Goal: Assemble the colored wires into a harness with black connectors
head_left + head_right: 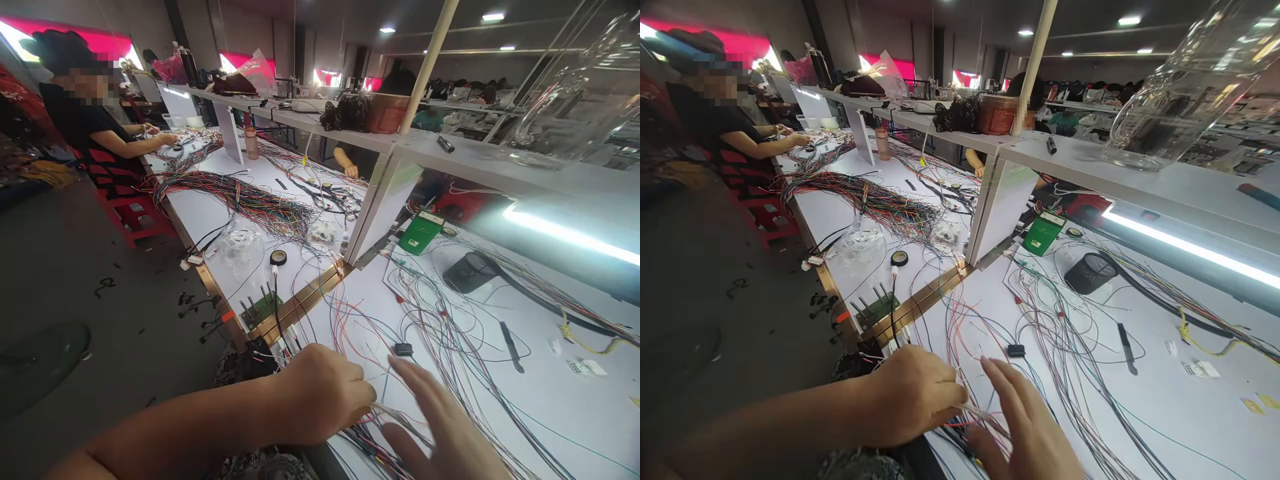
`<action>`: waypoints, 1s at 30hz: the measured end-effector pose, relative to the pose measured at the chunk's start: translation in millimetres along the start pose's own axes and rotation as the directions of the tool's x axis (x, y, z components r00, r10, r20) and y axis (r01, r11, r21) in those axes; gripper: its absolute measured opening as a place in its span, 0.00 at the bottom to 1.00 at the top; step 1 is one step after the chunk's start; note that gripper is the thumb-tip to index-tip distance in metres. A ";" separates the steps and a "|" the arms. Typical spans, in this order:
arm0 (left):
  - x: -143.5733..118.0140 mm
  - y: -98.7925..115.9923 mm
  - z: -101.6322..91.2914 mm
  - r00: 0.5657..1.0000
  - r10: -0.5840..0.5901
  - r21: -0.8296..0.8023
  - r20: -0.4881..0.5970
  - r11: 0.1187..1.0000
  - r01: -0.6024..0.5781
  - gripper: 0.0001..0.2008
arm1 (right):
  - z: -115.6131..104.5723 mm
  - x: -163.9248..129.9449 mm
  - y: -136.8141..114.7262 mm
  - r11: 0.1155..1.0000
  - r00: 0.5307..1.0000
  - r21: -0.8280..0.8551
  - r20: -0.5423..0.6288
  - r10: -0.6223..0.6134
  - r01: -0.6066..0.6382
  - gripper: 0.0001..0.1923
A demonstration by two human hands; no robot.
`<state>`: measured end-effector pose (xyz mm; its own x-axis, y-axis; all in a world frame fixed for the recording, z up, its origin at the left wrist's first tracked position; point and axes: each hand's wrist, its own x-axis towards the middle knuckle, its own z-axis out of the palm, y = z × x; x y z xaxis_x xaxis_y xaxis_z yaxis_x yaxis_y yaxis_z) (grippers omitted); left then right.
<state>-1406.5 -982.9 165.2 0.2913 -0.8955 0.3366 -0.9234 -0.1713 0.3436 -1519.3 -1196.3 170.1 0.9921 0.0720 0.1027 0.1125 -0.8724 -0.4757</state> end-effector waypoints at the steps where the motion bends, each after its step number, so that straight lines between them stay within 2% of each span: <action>1: 1.3 -1.5 -5.6 1.000 -0.018 -0.084 -0.009 0.996 0.017 0.08 | 6.2 3.0 1.9 0.999 0.997 0.024 0.066 0.034 -0.035 0.26; 3: 4.4 -10.4 -23.5 0.994 -0.110 -0.353 -0.027 0.931 0.094 0.09 | 14.3 6.4 4.9 0.988 0.970 0.092 0.220 0.104 -0.126 0.19; 5: 8.0 -31.3 -48.8 0.952 -0.301 -0.665 -0.057 0.723 0.189 0.10 | 16.2 7.2 7.1 0.967 0.940 0.144 0.304 0.158 -0.209 0.19; 6: 9.9 -46.9 -62.5 0.899 -0.431 -0.789 -0.080 0.578 0.207 0.09 | 15.6 7.4 7.8 0.959 0.932 0.156 0.317 0.179 -0.237 0.20; 7: 11.6 -65.7 -75.7 0.802 -0.577 -0.884 -0.157 0.444 0.147 0.08 | 14.8 7.8 8.4 0.951 0.926 0.158 0.316 0.208 -0.267 0.21; 9: 13.8 -109.6 -96.7 0.630 -0.741 -0.960 -0.230 0.280 -0.021 0.09 | 14.9 10.3 9.3 0.932 0.918 0.163 0.293 0.269 -0.325 0.22; 10: 13.9 -132.4 -103.2 0.570 -0.794 -0.971 -0.214 0.235 -0.038 0.10 | 16.6 12.5 9.8 0.923 0.915 0.179 0.290 0.281 -0.341 0.22; 11: 12.8 -154.2 -106.5 0.505 -0.838 -0.973 -0.207 0.228 -0.022 0.12 | 19.7 15.2 10.5 0.915 0.915 0.204 0.286 0.285 -0.349 0.22; 12: 10.6 -173.9 -106.8 0.437 -0.875 -0.965 -0.206 0.257 0.059 0.15 | 24.1 18.3 11.6 0.905 0.917 0.235 0.276 0.287 -0.354 0.23; 13: 7.2 -190.5 -104.7 0.400 -0.893 -0.916 -0.207 0.321 0.242 0.18 | 29.5 21.6 13.2 0.894 0.920 0.264 0.257 0.295 -0.361 0.23; 14: 2.9 -203.4 -100.7 0.398 -0.897 -0.790 -0.194 0.383 0.478 0.20 | 35.4 24.7 15.2 0.881 0.920 0.289 0.235 0.314 -0.374 0.23; 15: -1.9 -212.0 -95.7 0.398 -0.896 -0.633 -0.196 0.426 0.647 0.23 | 41.4 27.5 17.7 0.867 0.916 0.305 0.213 0.340 -0.393 0.23; 17: -10.9 -215.8 -84.9 0.400 -0.897 -0.413 -0.189 0.442 0.796 0.25 | 52.1 31.1 23.2 0.841 0.901 0.326 0.181 0.393 -0.432 0.23; 19: -16.4 -202.6 -74.4 0.436 -0.858 -0.297 -0.273 0.506 0.810 0.23 | 58.9 31.9 28.3 0.823 0.893 0.346 0.181 0.411 -0.449 0.23; 20: -17.6 -190.5 -68.6 0.483 -0.809 -0.229 -0.335 0.568 0.791 0.22 | 60.8 31.5 30.4 0.818 0.892 0.357 0.185 0.411 -0.451 0.23; 22: -17.5 -158.5 -53.7 0.619 -0.653 -0.140 -0.437 0.729 0.670 0.20 | 62.1 29.8 33.1 0.809 0.892 0.376 0.185 0.412 -0.452 0.24; 23: -16.8 -140.0 -43.8 0.674 -0.615 -0.199 -0.410 0.781 0.592 0.18 | 62.0 28.8 33.9 0.808 0.893 0.382 0.180 0.412 -0.449 0.24; 24: -15.6 -121.2 -32.1 0.717 -0.616 -0.324 -0.325 0.785 0.527 0.16 | 61.6 27.9 34.2 0.809 0.895 0.385 0.170 0.412 -0.445 0.24; 25: -14.0 -102.9 -18.8 0.769 -0.625 -0.477 -0.132 0.720 0.503 0.15 | 61.0 27.2 34.0 0.812 0.898 0.385 0.161 0.409 -0.439 0.23; 26: -11.9 -85.9 -4.5 0.815 -0.562 -0.609 0.142 0.599 0.520 0.18 | 60.3 26.5 33.2 0.817 0.903 0.385 0.152 0.402 -0.428 0.23; 27: -9.2 -70.8 10.1 0.807 -0.492 -0.697 0.325 0.452 0.557 0.21 | 59.5 26.1 31.8 0.825 0.910 0.386 0.146 0.388 -0.413 0.23; 28: -5.7 -58.1 24.3 0.787 -0.459 -0.755 0.412 0.311 0.577 0.22 | 58.7 25.7 29.7 0.832 0.918 0.388 0.146 0.368 -0.396 0.22; 30: 2.9 -40.4 48.6 0.746 -0.443 -0.817 0.497 0.050 0.575 0.23 | 57.3 25.3 24.0 0.844 0.931 0.393 0.164 0.327 -0.366 0.22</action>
<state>-1380.5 -998.5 109.7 0.5018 -0.7966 -0.3371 0.3251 -0.1874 0.9269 -1488.3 -1187.7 111.2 0.9692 -0.1390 -0.2033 -0.2462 -0.5724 -0.7822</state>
